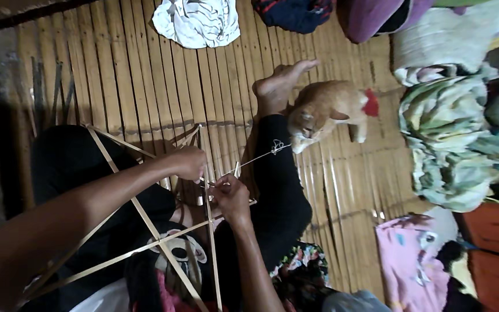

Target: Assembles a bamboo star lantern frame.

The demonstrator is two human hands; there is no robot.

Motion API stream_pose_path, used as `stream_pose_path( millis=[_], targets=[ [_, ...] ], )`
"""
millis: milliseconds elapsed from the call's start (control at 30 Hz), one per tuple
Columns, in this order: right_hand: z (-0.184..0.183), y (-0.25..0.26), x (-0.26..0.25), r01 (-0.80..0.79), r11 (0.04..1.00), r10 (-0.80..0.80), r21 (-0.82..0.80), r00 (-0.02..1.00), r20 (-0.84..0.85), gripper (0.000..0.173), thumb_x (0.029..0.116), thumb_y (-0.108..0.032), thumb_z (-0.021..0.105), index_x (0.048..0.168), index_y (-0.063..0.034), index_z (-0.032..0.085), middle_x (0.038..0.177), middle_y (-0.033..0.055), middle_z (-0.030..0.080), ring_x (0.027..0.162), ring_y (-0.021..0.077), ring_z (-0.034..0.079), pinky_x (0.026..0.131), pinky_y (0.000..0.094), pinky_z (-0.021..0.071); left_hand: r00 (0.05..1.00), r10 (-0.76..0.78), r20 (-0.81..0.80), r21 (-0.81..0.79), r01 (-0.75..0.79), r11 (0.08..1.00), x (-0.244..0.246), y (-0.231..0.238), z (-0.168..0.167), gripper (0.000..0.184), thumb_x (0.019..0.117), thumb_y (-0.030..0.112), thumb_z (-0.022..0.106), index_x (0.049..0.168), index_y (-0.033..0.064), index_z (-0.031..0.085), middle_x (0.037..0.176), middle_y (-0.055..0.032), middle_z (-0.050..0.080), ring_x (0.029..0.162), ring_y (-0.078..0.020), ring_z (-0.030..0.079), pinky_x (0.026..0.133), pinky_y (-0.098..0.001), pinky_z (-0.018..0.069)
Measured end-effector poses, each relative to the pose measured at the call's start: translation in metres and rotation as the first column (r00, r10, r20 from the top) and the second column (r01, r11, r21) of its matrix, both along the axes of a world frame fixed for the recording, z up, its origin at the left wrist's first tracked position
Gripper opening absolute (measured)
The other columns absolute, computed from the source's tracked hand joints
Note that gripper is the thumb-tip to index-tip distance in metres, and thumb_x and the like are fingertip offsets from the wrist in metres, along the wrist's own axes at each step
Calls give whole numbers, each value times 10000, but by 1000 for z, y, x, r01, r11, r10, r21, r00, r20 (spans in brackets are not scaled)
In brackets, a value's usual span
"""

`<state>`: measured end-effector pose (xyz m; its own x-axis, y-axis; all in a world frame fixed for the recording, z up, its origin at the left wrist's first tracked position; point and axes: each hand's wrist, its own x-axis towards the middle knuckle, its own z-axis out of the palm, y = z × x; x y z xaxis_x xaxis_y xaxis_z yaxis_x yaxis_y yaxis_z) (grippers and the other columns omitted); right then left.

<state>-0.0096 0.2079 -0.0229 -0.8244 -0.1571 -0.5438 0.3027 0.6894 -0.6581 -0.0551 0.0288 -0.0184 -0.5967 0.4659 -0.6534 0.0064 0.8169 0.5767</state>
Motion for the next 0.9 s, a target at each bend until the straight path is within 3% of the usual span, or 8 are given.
stream_pose_path(
  millis=[167,400,500,767,900],
  targets=[
    [-2,4,8,-41,989,56,140,993,-107,139,896,-64,738,1013,-23,676,797,54,721,683,150,694,732,389,577,1000,13,4,-5,-13,1000,0,0,0,116,944,120,740,943,5,751,885,-124,698,871,-278,651,820,-504,509],
    [-2,1,7,-71,987,75,144,997,-23,121,916,-70,725,1016,-24,673,809,62,722,677,141,702,695,339,592,1000,8,9,-23,-8,1000,0,1,0,108,937,124,747,944,16,754,877,-111,700,860,-267,653,811,-495,513],
    [-1,-1,4,-106,984,107,144,994,-1,131,920,-67,719,1036,-25,676,811,65,722,687,151,696,713,363,579,1000,0,18,-25,1,1000,-1,1,-1,110,938,136,747,943,26,757,878,-103,703,860,-259,656,809,-489,518],
    [3,10,-5,-254,967,252,16,963,93,144,935,-21,687,1070,5,647,843,66,708,698,111,688,705,299,587,1000,-21,-8,4,21,1000,-1,0,-4,119,933,117,746,965,2,754,907,-123,710,884,-273,663,827,-494,517],
    [4,8,-10,-292,956,290,32,956,52,137,934,-23,687,1060,15,651,842,74,700,701,121,676,710,304,576,1000,-31,-4,4,31,1000,-1,-1,-4,130,940,140,747,958,12,757,901,-107,713,876,-251,665,825,-473,519]
  ],
)
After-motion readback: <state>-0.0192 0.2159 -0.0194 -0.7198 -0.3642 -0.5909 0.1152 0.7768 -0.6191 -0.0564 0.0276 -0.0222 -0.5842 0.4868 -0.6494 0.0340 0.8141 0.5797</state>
